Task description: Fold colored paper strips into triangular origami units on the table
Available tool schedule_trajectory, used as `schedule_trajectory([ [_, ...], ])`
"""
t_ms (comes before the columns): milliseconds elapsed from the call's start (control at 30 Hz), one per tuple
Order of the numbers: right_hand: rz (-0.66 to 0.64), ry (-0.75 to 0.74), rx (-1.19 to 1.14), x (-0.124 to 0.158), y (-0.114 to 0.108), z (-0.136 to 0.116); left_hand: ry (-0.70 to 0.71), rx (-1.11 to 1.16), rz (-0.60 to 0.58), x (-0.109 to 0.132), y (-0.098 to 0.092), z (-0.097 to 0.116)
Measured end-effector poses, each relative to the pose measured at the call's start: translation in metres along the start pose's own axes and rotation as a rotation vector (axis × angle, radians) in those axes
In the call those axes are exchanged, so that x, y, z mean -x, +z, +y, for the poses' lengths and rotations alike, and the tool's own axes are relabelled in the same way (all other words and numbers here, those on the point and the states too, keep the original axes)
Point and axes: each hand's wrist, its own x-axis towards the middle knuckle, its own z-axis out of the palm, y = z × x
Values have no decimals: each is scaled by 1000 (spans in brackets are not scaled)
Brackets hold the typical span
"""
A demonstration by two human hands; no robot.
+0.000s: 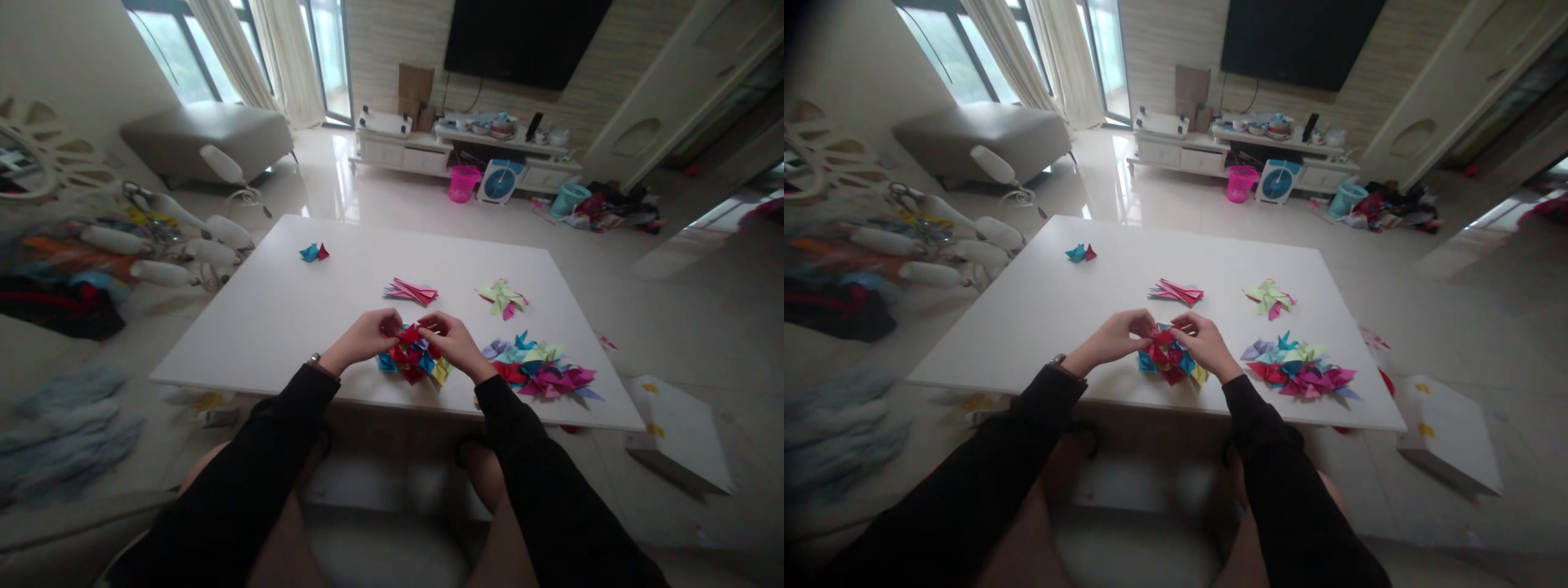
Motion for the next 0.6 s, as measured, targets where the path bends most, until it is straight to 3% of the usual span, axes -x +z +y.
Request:
schedule_trajectory([
  [233,-126,72,134,2,-23,8,-31,-91,-119,0,1,-1],
  [433,-305,118,404,1,-47,31,-34,-372,10,-6,-7,-16],
  [600,-365,109,525,4,-47,46,-9,-490,-17,-8,-7,-18],
])
